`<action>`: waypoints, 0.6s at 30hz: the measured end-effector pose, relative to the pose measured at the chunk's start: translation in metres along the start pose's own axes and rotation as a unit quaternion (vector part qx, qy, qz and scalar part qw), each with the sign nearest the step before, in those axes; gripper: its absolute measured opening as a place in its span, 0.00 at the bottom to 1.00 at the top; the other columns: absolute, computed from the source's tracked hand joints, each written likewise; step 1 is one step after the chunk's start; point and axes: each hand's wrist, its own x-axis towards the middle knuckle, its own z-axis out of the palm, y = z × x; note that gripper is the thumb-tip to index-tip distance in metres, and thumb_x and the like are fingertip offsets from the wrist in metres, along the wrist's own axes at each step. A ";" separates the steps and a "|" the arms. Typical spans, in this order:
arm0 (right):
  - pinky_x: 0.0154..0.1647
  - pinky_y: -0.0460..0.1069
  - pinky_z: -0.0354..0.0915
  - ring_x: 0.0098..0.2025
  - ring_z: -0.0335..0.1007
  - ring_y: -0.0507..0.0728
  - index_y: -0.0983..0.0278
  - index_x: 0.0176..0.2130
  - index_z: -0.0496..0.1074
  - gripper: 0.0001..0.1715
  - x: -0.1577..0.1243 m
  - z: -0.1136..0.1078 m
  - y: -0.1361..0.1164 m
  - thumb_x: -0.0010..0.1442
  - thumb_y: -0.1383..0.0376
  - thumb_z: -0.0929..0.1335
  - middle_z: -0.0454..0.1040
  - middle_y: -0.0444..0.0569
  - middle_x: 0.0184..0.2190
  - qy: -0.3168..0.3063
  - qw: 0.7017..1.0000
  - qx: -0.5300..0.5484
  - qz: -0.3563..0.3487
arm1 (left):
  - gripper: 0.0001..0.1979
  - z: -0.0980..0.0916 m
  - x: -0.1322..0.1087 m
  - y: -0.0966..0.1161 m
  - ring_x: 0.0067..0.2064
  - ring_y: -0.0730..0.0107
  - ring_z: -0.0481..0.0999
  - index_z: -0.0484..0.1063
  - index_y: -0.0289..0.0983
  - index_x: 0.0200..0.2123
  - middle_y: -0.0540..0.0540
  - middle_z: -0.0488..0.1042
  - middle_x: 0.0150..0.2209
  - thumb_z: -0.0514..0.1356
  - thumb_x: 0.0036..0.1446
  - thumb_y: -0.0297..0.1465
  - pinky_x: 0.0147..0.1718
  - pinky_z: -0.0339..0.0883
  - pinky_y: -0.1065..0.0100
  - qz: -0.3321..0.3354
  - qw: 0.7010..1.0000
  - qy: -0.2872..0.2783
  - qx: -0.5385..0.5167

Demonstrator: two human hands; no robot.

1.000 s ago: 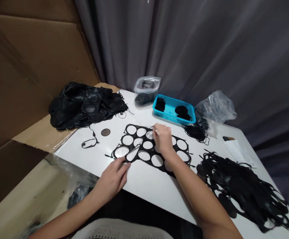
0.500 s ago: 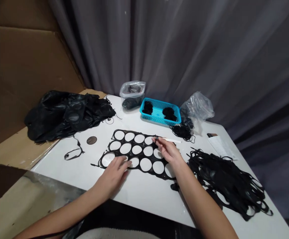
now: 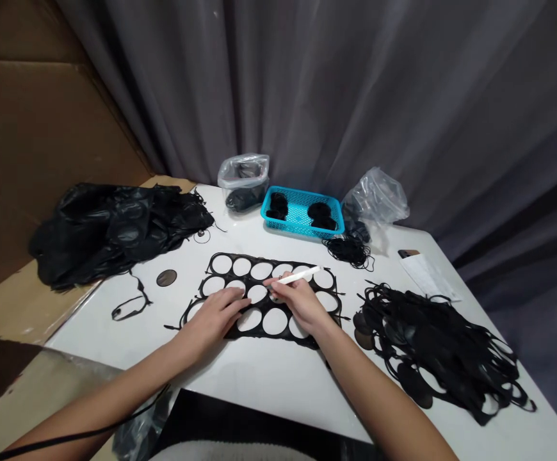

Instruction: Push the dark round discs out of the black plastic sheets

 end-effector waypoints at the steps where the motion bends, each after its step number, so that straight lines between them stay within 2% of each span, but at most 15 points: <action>1: 0.41 0.49 0.68 0.34 0.71 0.52 0.63 0.29 0.68 0.14 0.003 0.005 0.004 0.53 0.62 0.75 0.79 0.48 0.38 0.001 0.998 -0.061 -0.017 | 0.17 0.006 -0.001 -0.004 0.61 0.57 0.67 0.66 0.38 0.59 0.40 0.69 0.58 0.52 0.69 0.26 0.58 0.62 0.54 0.023 1.000 -0.003 0.016; 4: 0.40 0.50 0.65 0.37 0.72 0.55 0.63 0.31 0.70 0.10 0.011 0.016 0.015 0.56 0.60 0.72 0.79 0.47 0.37 -0.014 0.972 -0.225 -0.061 | 0.21 0.016 -0.002 -0.022 0.67 0.53 0.59 0.62 0.37 0.63 0.39 0.65 0.64 0.55 0.68 0.30 0.63 0.54 0.47 0.039 0.997 -0.019 0.061; 7: 0.38 0.51 0.64 0.35 0.71 0.56 0.63 0.34 0.73 0.07 0.016 0.021 0.023 0.59 0.61 0.69 0.79 0.47 0.35 -0.011 0.935 -0.338 -0.105 | 0.21 0.011 -0.002 -0.038 0.68 0.45 0.56 0.62 0.41 0.64 0.40 0.63 0.66 0.54 0.69 0.34 0.62 0.49 0.35 -0.010 0.994 -0.013 0.111; 9: 0.39 0.51 0.64 0.35 0.71 0.56 0.62 0.34 0.73 0.07 0.018 0.022 0.025 0.59 0.62 0.68 0.79 0.47 0.35 0.003 0.921 -0.369 -0.128 | 0.20 0.004 -0.001 -0.043 0.68 0.41 0.55 0.65 0.41 0.62 0.40 0.66 0.64 0.53 0.69 0.33 0.60 0.47 0.30 -0.046 0.990 0.002 0.136; 12: 0.40 0.51 0.65 0.37 0.72 0.56 0.62 0.37 0.74 0.07 0.019 0.022 0.025 0.60 0.62 0.67 0.78 0.46 0.36 -0.006 0.914 -0.382 -0.135 | 0.17 -0.005 0.000 -0.040 0.68 0.44 0.56 0.70 0.38 0.57 0.41 0.71 0.59 0.51 0.68 0.26 0.63 0.42 0.31 -0.037 0.987 0.035 0.153; 14: 0.42 0.51 0.65 0.39 0.73 0.56 0.62 0.37 0.74 0.07 0.020 0.022 0.025 0.60 0.62 0.67 0.78 0.46 0.38 -0.015 0.913 -0.383 -0.138 | 0.20 -0.008 -0.001 -0.034 0.68 0.49 0.58 0.70 0.39 0.56 0.41 0.71 0.59 0.49 0.66 0.20 0.65 0.39 0.34 -0.001 0.988 0.049 0.147; 15: 0.43 0.52 0.66 0.40 0.73 0.57 0.62 0.37 0.74 0.06 0.020 0.022 0.026 0.60 0.63 0.67 0.78 0.47 0.39 -0.017 0.913 -0.381 -0.141 | 0.22 -0.008 -0.001 -0.031 0.68 0.51 0.58 0.70 0.40 0.57 0.41 0.71 0.59 0.49 0.65 0.19 0.66 0.41 0.36 0.022 0.989 0.047 0.138; 18: 0.47 0.53 0.66 0.43 0.73 0.57 0.62 0.36 0.73 0.06 0.020 0.022 0.027 0.60 0.62 0.67 0.78 0.48 0.40 -0.017 0.914 -0.378 -0.150 | 0.23 -0.001 -0.003 -0.025 0.67 0.55 0.61 0.65 0.38 0.62 0.40 0.69 0.61 0.51 0.65 0.20 0.65 0.54 0.45 0.084 0.991 0.024 0.100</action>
